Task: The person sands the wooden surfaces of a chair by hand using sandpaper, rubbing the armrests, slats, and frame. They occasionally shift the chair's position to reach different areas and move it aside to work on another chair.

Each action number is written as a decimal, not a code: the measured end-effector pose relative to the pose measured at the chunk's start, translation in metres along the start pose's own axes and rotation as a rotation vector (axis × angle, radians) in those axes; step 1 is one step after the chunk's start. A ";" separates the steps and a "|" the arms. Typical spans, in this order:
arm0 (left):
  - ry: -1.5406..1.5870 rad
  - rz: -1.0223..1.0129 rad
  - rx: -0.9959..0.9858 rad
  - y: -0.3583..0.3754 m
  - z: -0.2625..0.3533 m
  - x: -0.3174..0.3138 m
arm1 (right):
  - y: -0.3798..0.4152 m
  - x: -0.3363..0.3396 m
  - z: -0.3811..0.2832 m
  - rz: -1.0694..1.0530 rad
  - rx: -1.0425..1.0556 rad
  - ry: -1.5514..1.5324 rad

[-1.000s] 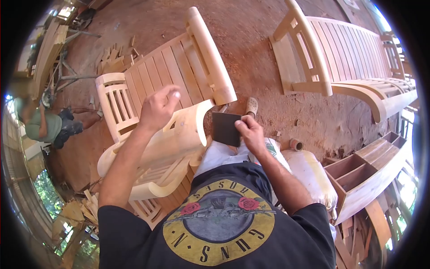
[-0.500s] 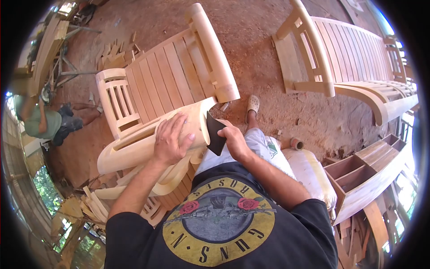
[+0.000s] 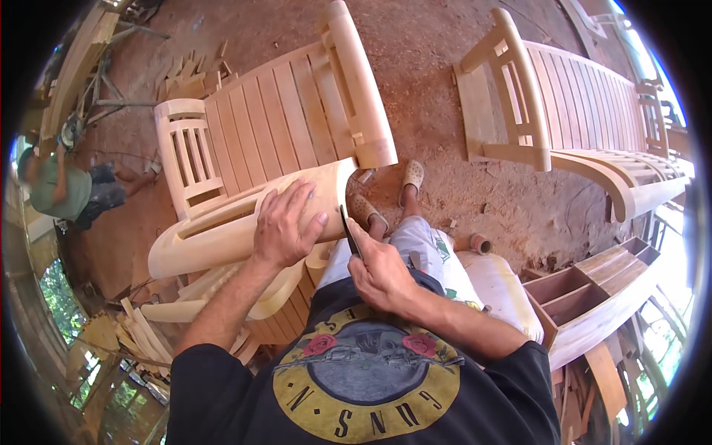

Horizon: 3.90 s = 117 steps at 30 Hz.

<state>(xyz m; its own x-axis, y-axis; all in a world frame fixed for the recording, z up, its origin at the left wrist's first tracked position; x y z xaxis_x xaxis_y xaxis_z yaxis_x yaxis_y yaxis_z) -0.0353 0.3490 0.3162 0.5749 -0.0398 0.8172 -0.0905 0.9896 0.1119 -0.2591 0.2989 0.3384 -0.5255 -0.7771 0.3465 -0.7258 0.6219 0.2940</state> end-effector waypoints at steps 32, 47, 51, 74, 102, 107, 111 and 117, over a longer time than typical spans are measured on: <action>0.045 0.005 0.040 0.000 -0.001 0.001 | -0.013 0.033 -0.003 -0.119 -0.054 0.025; 0.071 -0.625 -0.618 -0.089 0.014 0.002 | -0.023 0.099 0.100 0.316 -0.307 -0.300; -0.118 -0.599 -0.254 -0.131 -0.036 -0.026 | -0.015 0.069 0.129 0.228 -0.341 -0.114; 0.733 0.403 0.263 -0.038 0.047 0.020 | -0.112 0.153 0.084 0.124 -0.382 -1.016; 1.553 1.183 0.883 -0.164 0.188 -0.140 | -0.231 0.198 0.059 -1.058 0.686 0.664; 1.487 1.192 0.845 -0.131 0.195 -0.161 | -0.229 0.174 0.070 -1.218 0.682 0.593; 0.882 1.272 0.899 -0.057 0.222 -0.086 | -0.262 0.161 0.100 -1.071 0.995 0.637; 0.308 1.611 1.435 0.028 0.120 -0.019 | -0.319 0.108 0.167 -1.285 1.204 0.831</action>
<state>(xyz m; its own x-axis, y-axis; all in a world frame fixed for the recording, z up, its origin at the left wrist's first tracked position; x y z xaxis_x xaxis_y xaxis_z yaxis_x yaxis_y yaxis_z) -0.1458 0.3610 0.3719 -0.5326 0.6510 0.5408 -0.7888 -0.6135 -0.0383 -0.1587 0.0005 0.1337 0.5258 -0.1855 0.8301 -0.5109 -0.8492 0.1338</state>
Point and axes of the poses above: each hand's wrist, its own y-axis away from the middle knuckle, its own x-axis out of the back of the hand, z = x × y, the point moved 1 cm from there along -y, towards the middle knuckle, and after that the axes turned 7 degrees about y, right-handed, at the moved point
